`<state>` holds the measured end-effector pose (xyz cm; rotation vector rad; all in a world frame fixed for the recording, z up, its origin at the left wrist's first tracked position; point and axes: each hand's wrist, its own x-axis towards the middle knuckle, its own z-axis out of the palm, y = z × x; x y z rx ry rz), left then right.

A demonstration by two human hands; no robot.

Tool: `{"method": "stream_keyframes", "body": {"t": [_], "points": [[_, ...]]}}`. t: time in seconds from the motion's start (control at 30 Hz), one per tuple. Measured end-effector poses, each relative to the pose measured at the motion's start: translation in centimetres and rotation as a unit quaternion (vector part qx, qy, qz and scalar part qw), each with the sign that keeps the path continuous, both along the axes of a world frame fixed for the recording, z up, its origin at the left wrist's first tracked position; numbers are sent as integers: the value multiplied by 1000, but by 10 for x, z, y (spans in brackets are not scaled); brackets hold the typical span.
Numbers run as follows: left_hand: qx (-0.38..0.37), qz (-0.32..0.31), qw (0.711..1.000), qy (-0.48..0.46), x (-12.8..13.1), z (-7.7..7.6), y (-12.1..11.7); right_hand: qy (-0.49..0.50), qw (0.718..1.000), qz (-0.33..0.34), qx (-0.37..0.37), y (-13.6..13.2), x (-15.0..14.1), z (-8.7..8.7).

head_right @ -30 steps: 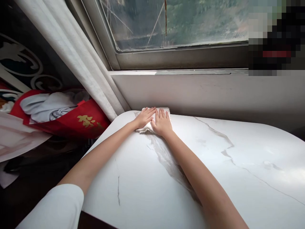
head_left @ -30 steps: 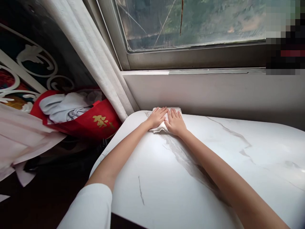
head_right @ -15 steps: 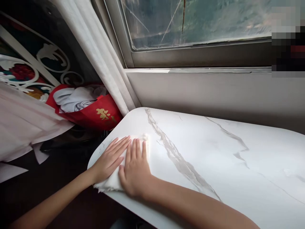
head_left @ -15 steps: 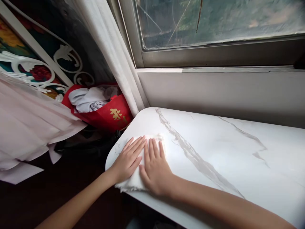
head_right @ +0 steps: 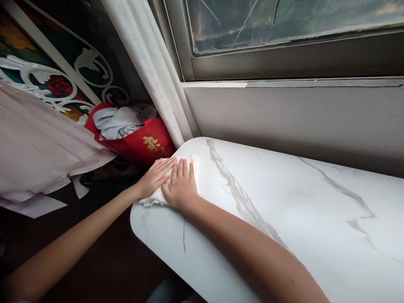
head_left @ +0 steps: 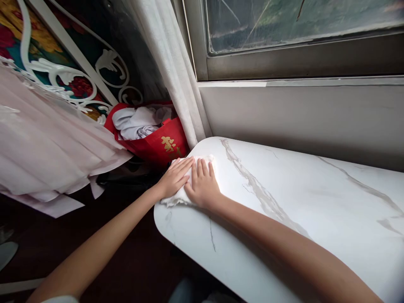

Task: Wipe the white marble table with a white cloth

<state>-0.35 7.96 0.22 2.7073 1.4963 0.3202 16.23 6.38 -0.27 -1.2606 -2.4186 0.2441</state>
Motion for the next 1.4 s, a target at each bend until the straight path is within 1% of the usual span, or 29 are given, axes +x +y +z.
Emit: {"method": "stream_keyframes", "body": {"t": [0.1, 0.23, 0.37, 0.43, 0.5, 0.57, 0.63, 0.73, 0.8, 0.87, 1.0, 1.2, 1.3, 1.4], "points": [[-10, 0, 1000, 1, 4, -2, 46, -15, 999, -40, -3, 39, -2, -2], [-20, 5, 999, 27, 20, -4, 102, -35, 997, -74, -10, 86, 9, -4], [-15, -14, 998, 51, 39, -5, 148, -50, 992, -114, -9, 122, 22, -5], [-13, -21, 998, 54, 44, -6, 164, -57, 990, -132, -5, 132, 25, -5], [-13, -25, 998, 53, 46, -7, 174, -64, 988, -142, -1, 137, 26, -5], [-12, -26, 998, 49, 45, -8, 177, -66, 987, -146, 6, 137, 25, -5], [-10, -25, 999, 44, 44, -9, 173, -64, 987, -146, 14, 134, 25, -5], [-4, -25, 999, 40, 43, -8, 158, -61, 988, -138, 15, 122, 25, -5], [3, -30, 999, 38, 41, -7, 141, -59, 990, -128, 13, 110, 25, -5], [9, -37, 999, 37, 37, -6, 119, -55, 992, -110, 14, 93, 25, -5], [14, -40, 999, 30, 26, -3, 63, -45, 996, -70, 17, 44, 20, -3], [32, -57, 998, 24, 12, 0, -35, -25, 1000, -6, 19, -45, 17, 3], [43, -52, 997, 35, 15, 2, -79, -6, 999, 44, 8, -81, 27, 7], [40, -46, 997, 45, 25, 5, -107, 9, 997, 81, -6, -104, 42, 9]]}}
